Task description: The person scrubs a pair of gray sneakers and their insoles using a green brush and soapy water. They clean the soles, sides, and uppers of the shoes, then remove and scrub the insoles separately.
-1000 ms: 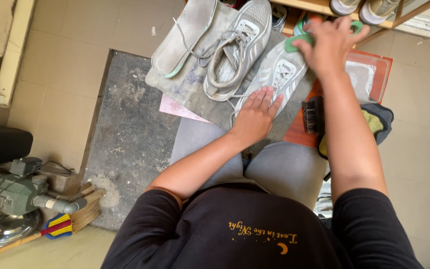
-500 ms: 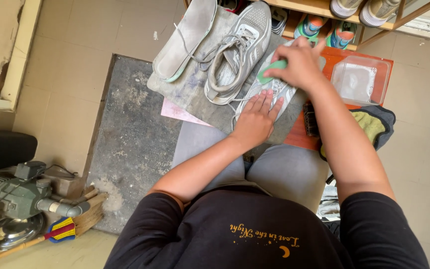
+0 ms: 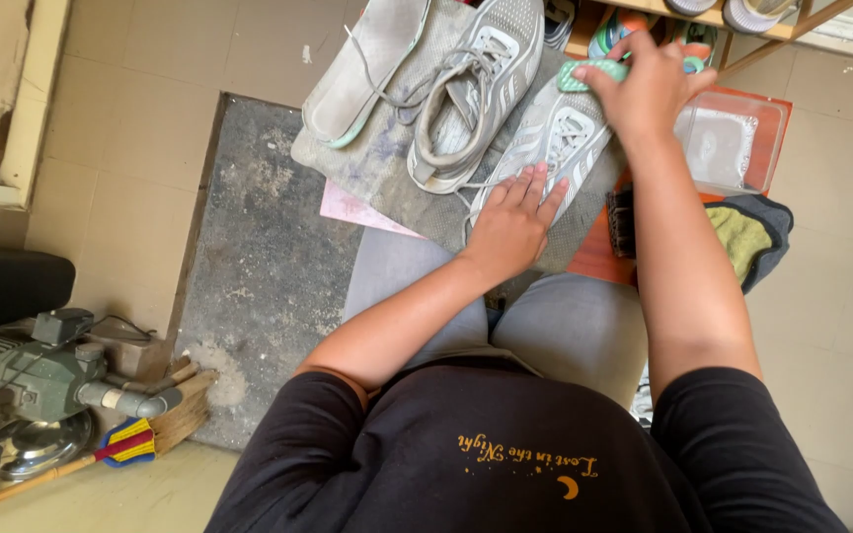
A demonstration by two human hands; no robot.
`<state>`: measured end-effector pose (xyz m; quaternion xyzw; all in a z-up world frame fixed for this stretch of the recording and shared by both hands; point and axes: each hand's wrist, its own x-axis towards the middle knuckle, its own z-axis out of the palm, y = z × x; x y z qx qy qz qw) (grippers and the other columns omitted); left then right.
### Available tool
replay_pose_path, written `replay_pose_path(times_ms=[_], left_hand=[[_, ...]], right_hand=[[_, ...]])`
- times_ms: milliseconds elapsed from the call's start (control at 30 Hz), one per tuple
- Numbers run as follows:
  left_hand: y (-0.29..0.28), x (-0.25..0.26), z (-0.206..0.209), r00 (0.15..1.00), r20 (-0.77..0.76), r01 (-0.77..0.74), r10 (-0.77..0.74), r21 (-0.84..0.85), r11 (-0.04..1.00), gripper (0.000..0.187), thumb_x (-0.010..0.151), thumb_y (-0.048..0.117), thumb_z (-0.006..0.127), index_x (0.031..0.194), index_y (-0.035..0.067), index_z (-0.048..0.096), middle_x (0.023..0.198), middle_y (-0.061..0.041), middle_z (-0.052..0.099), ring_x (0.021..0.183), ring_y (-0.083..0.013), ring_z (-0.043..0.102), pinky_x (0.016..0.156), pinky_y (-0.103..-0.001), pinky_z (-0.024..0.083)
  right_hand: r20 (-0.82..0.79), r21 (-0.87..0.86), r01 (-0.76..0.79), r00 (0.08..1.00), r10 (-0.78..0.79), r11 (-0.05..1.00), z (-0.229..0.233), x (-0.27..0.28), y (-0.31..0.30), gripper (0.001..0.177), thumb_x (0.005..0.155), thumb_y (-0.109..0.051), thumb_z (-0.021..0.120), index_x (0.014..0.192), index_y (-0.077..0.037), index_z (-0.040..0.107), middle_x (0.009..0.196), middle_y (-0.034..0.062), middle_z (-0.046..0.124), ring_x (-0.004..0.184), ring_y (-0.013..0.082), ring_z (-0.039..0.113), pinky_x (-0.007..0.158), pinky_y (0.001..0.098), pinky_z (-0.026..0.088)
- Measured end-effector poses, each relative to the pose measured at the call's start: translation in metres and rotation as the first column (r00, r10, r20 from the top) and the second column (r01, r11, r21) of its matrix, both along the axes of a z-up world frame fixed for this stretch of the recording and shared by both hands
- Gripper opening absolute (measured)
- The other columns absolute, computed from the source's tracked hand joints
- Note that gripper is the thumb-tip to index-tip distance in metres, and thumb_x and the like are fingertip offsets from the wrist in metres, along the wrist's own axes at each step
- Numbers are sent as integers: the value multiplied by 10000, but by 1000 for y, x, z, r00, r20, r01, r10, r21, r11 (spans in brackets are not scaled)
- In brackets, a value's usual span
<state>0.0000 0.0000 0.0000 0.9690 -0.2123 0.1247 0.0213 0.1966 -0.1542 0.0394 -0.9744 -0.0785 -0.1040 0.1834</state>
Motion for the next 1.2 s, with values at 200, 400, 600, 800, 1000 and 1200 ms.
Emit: replay_pose_path(times_ms=[200, 400, 600, 800, 1000, 1200], left_hand=[[0, 3, 1, 1000, 5, -14, 14, 6, 1000, 845, 804, 439, 744, 1542, 146, 456, 1520, -223, 525, 1368, -332, 546, 1121, -433, 409], [1, 2, 4, 999, 44, -19, 17, 41, 999, 749, 861, 381, 671, 1543, 151, 462, 1528, -216, 522, 1311, -311, 589, 1046, -409, 439], [0, 1, 3, 1000, 0, -14, 14, 25, 1000, 795, 843, 408, 700, 1549, 144, 449, 1532, -220, 517, 1339, -311, 576, 1075, -410, 421], [7, 2, -3, 998, 65, 13, -10, -47, 999, 794, 826, 384, 719, 1530, 112, 473, 1530, -221, 523, 1347, -309, 588, 1080, -421, 452], [13, -1, -2, 998, -40, 39, -50, -246, 969, 813, 866, 394, 738, 1543, 62, 436, 1608, -248, 371, 1472, -413, 410, 1220, -529, 357], [20, -7, 15, 998, 54, 48, -27, -444, 895, 709, 825, 337, 826, 1429, 48, 590, 1516, -297, 480, 1462, -470, 385, 1231, -573, 282]], right_hand=[[-391, -40, -516, 796, 462, 855, 23, -26, 20, 542, 792, -738, 747, 983, -241, 648, 888, 41, 656, 1029, 274, 575, 1121, 593, 121], [122, -128, 15, 993, 1, 992, 8, -14, 7, 511, 906, -646, 875, 1031, -196, 668, 991, 198, 729, 1195, 489, 473, 904, 627, 181], [-298, -135, -275, 928, 225, 952, 17, -29, 18, 523, 904, -718, 682, 1098, -233, 710, 1030, -46, 739, 1054, 283, 627, 1059, 666, 149], [318, 1, 83, 945, -79, 997, 54, -47, -17, 263, 1098, -396, 717, 1059, -169, 592, 875, 20, 778, 753, 269, 618, 888, 442, 306], [-286, 422, 246, 949, -129, 873, 69, -141, -40, 464, 1079, -578, 275, 1161, -148, 432, 805, 89, 544, 772, 307, 555, 728, 437, 372], [-250, 721, 38, 946, 208, 691, -6, -192, -54, 493, 1095, -235, 662, 1490, -81, 409, 900, 59, 565, 781, 163, 539, 710, 295, 415]])
